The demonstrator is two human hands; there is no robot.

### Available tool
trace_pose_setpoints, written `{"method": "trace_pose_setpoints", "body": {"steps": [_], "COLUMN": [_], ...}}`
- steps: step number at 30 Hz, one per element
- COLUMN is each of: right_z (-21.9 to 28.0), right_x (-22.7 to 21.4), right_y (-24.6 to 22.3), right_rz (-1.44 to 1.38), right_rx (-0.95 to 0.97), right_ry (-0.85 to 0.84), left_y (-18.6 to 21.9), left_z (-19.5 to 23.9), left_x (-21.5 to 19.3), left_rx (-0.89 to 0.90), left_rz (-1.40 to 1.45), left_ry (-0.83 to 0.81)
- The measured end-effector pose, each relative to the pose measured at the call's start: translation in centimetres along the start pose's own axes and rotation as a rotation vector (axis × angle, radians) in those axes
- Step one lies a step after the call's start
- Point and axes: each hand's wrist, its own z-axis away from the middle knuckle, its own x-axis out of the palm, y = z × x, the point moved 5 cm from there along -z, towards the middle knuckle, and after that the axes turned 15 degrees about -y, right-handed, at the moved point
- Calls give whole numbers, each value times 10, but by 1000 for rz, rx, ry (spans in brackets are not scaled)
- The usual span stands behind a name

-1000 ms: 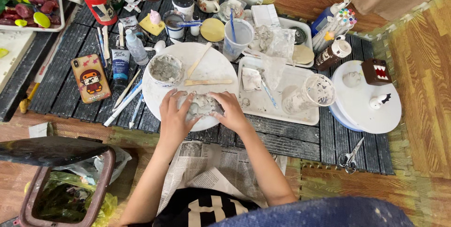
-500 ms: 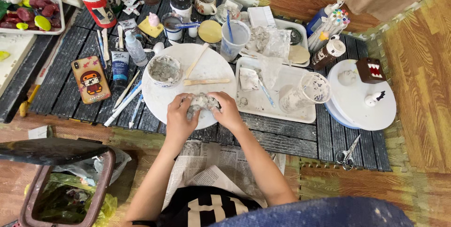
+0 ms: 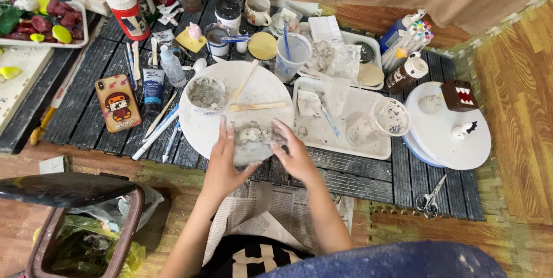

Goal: The person kneads and shapes a lump of gray clay on a white plate using both hands. They repeatedly press, fold, and roll the material, occasionally using a wooden stick to assist in shaping. The workspace is cluttered with art supplies.

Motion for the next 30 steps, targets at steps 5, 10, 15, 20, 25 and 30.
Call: {"method": "trace_pose_setpoints", "body": {"steps": [5, 10, 15, 20, 25, 30], "right_z": [-4, -20, -12, 9, -8, -27], "right_x": [6, 17, 16, 24, 20, 19], "right_y": [15, 2, -40, -53, -18, 10], "right_rz": [-136, 33, 312, 275, 92, -7], "right_rx": [113, 74, -75, -128, 22, -26], "right_ry": [-100, -54, -149, -105, 25, 195], "left_y": [3, -7, -7, -9, -14, -25], "left_z": [3, -1, -9, -8, -5, -3], "left_x": [-10, -11, -18, -15, -6, -4], "left_rx": [-58, -172, -161, -127, -159, -191], "left_rz": [-187, -126, -156, -115, -112, -91], "left_ry": [11, 32, 113, 111, 147, 171]}}
